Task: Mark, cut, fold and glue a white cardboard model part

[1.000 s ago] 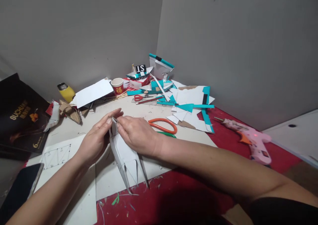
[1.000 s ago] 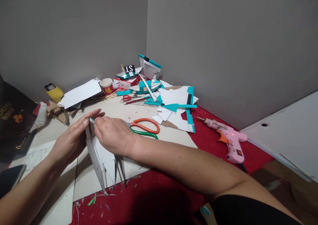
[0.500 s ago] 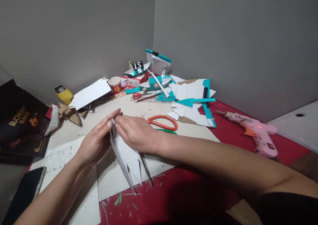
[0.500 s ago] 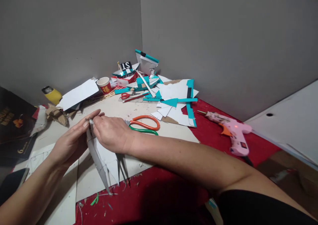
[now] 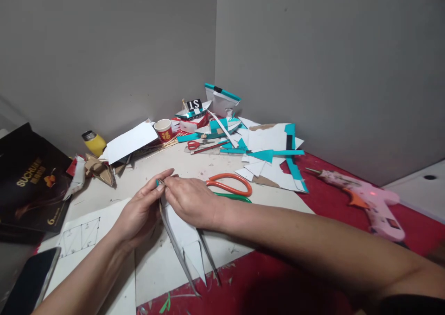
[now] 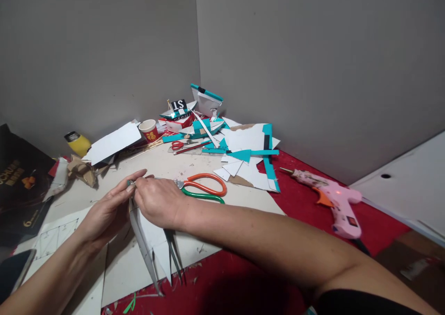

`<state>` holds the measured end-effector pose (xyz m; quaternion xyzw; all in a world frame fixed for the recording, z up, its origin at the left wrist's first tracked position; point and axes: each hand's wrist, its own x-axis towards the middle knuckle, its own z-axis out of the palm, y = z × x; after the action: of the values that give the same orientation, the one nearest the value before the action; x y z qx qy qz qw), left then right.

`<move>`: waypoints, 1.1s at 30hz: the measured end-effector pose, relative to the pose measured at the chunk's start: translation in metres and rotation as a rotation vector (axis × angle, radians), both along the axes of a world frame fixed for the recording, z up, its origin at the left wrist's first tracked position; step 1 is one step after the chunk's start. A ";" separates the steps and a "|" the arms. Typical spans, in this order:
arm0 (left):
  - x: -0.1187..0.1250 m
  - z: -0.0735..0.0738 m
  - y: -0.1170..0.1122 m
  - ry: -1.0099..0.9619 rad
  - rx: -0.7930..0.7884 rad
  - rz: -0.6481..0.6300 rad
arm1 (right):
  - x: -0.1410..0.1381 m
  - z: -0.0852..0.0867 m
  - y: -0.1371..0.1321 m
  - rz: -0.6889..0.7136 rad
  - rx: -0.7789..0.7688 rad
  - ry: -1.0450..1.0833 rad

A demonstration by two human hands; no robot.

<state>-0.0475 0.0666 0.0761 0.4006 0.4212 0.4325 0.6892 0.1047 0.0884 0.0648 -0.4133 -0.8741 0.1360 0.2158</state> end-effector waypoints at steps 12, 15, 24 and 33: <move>-0.001 -0.006 0.003 -0.063 -0.026 0.013 | 0.000 0.001 0.000 0.001 -0.063 0.005; 0.000 -0.008 0.002 -0.032 0.021 0.044 | 0.000 0.001 0.000 0.003 -0.079 0.007; 0.004 -0.010 0.002 -0.094 0.024 0.083 | 0.000 -0.001 0.003 0.047 -0.156 0.104; 0.005 -0.009 0.003 -0.150 -0.015 0.164 | -0.001 -0.003 0.008 0.056 -0.316 0.333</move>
<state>-0.0421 0.0700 0.0668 0.3260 0.4033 0.5130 0.6840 0.1036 0.0959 0.0620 -0.3893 -0.8054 0.3434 0.2861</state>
